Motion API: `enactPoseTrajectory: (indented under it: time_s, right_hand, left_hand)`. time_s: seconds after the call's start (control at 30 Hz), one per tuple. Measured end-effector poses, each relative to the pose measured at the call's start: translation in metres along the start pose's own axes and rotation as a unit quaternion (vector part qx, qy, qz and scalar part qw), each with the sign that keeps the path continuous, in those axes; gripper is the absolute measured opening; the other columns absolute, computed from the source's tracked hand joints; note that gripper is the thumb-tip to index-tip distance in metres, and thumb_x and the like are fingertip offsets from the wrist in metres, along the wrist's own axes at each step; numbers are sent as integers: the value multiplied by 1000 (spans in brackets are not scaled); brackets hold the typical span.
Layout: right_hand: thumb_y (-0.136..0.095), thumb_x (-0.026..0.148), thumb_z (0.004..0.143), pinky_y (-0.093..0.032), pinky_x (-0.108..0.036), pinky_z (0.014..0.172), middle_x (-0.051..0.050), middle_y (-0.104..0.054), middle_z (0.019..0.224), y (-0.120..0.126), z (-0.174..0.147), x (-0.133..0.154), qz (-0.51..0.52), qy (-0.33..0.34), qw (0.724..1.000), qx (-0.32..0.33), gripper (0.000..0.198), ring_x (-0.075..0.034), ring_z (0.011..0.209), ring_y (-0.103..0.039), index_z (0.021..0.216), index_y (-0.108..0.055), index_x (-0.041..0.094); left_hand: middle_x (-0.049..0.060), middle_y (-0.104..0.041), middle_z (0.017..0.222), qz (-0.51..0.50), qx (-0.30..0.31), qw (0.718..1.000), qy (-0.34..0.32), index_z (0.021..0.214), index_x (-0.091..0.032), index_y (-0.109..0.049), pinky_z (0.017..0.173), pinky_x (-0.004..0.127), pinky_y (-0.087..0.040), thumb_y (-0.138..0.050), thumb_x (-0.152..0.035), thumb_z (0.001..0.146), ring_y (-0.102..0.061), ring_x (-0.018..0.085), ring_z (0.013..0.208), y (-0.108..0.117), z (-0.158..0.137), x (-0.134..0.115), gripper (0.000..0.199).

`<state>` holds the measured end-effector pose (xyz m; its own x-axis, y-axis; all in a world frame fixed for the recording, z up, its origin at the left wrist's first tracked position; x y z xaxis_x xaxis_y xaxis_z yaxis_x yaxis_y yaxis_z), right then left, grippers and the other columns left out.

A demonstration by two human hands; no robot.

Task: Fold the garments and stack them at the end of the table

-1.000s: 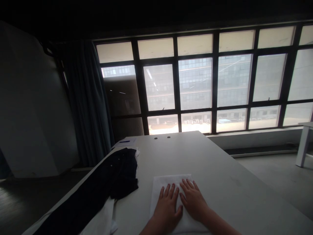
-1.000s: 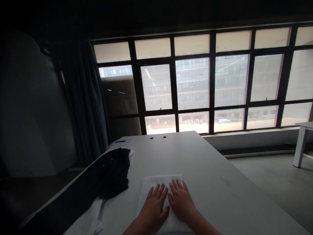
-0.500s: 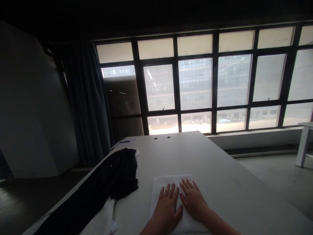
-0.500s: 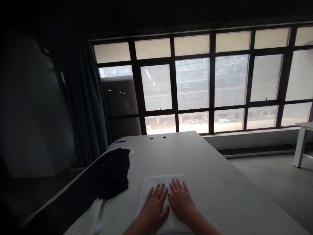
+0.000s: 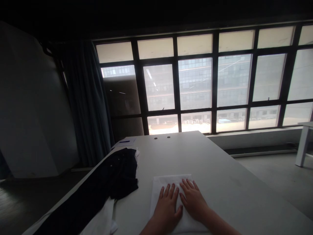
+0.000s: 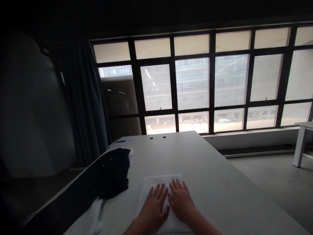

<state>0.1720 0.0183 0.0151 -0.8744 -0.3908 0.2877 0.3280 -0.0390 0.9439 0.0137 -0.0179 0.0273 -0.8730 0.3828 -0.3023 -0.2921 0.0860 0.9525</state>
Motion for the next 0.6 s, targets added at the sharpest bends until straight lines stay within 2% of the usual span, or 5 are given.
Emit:
enactPoseTrajectory:
  time_s: [0.6]
  right_hand:
    - [-29,51,99,-11,-49,121,-10,-36,159,-4,2,-3,-3,-1,1000,6,60,-29,148,-27,149,-44,22]
  left_hand:
    - [-4,-14,166,-6,-3,1000,3,157,-32,-24,124,47,2,-37,-59,94,-6,26,153,-3,1,2,70]
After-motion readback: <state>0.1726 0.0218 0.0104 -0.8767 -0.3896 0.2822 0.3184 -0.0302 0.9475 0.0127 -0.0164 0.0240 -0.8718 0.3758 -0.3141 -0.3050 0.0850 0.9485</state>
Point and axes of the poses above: each hand's wrist, its own z-axis towards the middle knuckle, its own y-axis out of the back of the hand, x = y × z, the point moved 3 cm from there along z, towards the middle knuckle
